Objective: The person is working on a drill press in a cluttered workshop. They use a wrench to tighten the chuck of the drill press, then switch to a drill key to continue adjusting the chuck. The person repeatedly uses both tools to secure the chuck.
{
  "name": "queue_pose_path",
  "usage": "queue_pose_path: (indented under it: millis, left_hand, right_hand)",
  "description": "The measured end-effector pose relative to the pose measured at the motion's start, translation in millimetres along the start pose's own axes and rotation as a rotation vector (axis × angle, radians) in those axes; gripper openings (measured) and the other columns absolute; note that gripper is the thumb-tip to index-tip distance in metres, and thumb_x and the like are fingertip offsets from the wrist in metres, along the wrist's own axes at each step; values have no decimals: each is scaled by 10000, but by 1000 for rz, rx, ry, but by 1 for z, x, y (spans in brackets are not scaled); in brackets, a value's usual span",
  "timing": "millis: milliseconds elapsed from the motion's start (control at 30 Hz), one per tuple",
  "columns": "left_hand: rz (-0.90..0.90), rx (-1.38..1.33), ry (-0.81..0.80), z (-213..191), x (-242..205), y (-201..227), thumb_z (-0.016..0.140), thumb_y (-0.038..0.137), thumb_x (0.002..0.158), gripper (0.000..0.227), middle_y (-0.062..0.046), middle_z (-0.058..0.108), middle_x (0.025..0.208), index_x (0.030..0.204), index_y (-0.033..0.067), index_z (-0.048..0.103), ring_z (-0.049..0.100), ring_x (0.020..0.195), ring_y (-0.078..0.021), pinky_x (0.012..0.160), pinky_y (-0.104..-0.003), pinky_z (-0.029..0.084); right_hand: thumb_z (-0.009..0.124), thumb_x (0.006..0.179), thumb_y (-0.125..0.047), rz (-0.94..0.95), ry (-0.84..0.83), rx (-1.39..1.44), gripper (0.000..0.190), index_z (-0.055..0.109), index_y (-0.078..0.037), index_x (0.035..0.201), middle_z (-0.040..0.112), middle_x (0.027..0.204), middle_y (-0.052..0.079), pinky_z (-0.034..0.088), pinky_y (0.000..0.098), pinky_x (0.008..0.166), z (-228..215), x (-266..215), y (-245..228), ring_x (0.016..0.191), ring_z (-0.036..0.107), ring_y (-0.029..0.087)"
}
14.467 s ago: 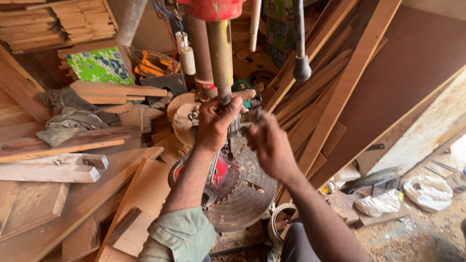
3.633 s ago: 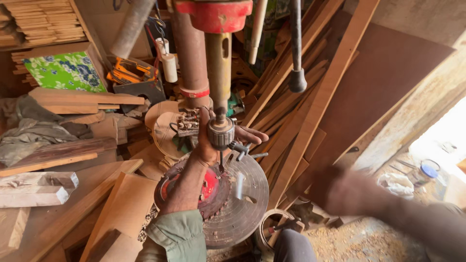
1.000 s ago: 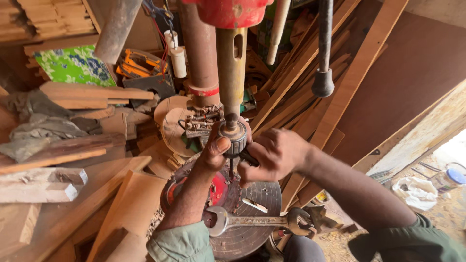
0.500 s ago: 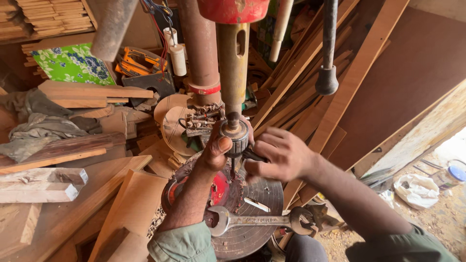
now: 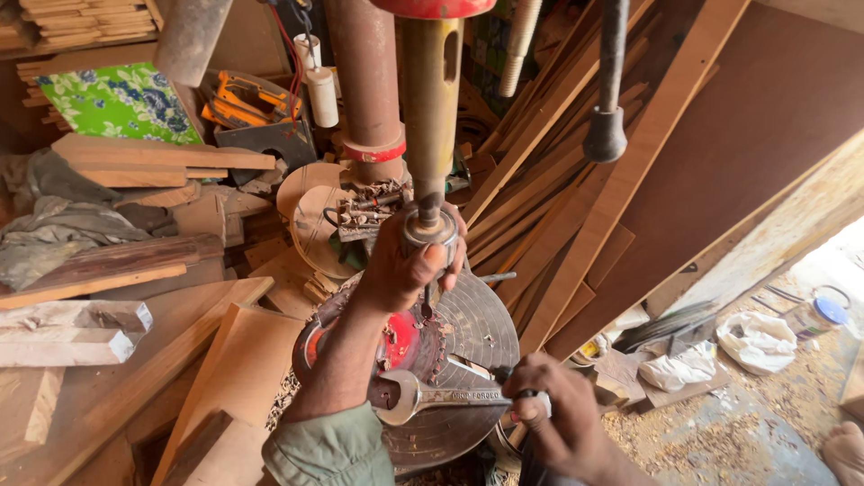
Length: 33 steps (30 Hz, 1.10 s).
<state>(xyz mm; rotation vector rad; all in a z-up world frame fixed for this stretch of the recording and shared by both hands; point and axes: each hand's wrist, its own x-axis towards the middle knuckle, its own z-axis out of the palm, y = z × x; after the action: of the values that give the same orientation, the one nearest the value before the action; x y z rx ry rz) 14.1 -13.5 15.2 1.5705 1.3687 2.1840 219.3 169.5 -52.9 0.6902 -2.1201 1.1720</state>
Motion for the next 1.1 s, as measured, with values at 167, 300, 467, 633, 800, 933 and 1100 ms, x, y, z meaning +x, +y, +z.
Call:
queue_pose_path:
  millis: [167, 300, 467, 633, 800, 933, 1100]
  left_hand:
    - [331, 742, 349, 20, -2, 16, 751, 426, 1006, 369, 1, 684, 831, 1040, 102, 577, 689, 693, -104, 676, -260, 598]
    - [259, 389, 104, 18, 0, 35, 743, 537, 978, 560, -39, 693, 994, 1179, 47, 562, 690, 845, -121, 793, -283, 607]
    - [52, 46, 63, 20, -3, 28, 692, 634, 936, 644, -10, 678, 856, 1175, 53, 552, 662, 784, -102, 734, -271, 563]
    - [153, 460, 260, 20, -10, 12, 667, 644, 974, 630, -29, 606, 822, 1066, 30, 557, 582, 718, -122, 675, -287, 493]
    - [361, 725, 304, 11, -10, 4, 488, 745, 1013, 765, -72, 595, 998, 1255, 22, 546, 584, 860, -137, 765, -311, 490]
    - [271, 350, 170, 1, -9, 2, 341, 842, 992, 936, -71, 645, 1121, 1367, 3, 517, 640, 977, -125, 865, -308, 529]
    - [194, 269, 129, -3, -14, -4, 437, 818, 977, 939, -97, 644, 1086, 1372, -32, 504, 629, 970, -153, 856, -329, 541]
  right_hand:
    - [567, 1032, -189, 356, 11, 120, 173, 587, -19, 1059, 684, 910, 99, 606, 332, 671, 5, -16, -9, 738, 686, 190]
    - [483, 1061, -134, 368, 31, 199, 269, 488, 3, 1293, 677, 1029, 147, 589, 374, 861, -9, 3, -19, 926, 682, 239]
    - [518, 1046, -127, 146, -41, -369, 280, 447, -22, 1296, 745, 1108, 107, 576, 338, 847, -21, 49, -29, 967, 745, 216]
    - [664, 1029, -193, -444, -27, -820, 329, 537, -74, 1308, 711, 1078, 88, 537, 415, 941, -25, 84, -21, 966, 695, 220]
    - [805, 1017, -259, -793, 20, -1193, 314, 663, -248, 1297, 639, 1094, -3, 521, 437, 1055, -28, 97, -5, 1053, 625, 154]
    - [825, 1024, -280, -1035, 82, -1444, 352, 651, -369, 1316, 633, 1215, -74, 433, 376, 1075, -33, 105, 5, 1188, 549, 117]
    - [814, 1039, -324, -1006, 122, -1442, 327, 682, -366, 1335, 592, 1166, -147, 411, 314, 859, -36, 92, 9, 1084, 525, 106]
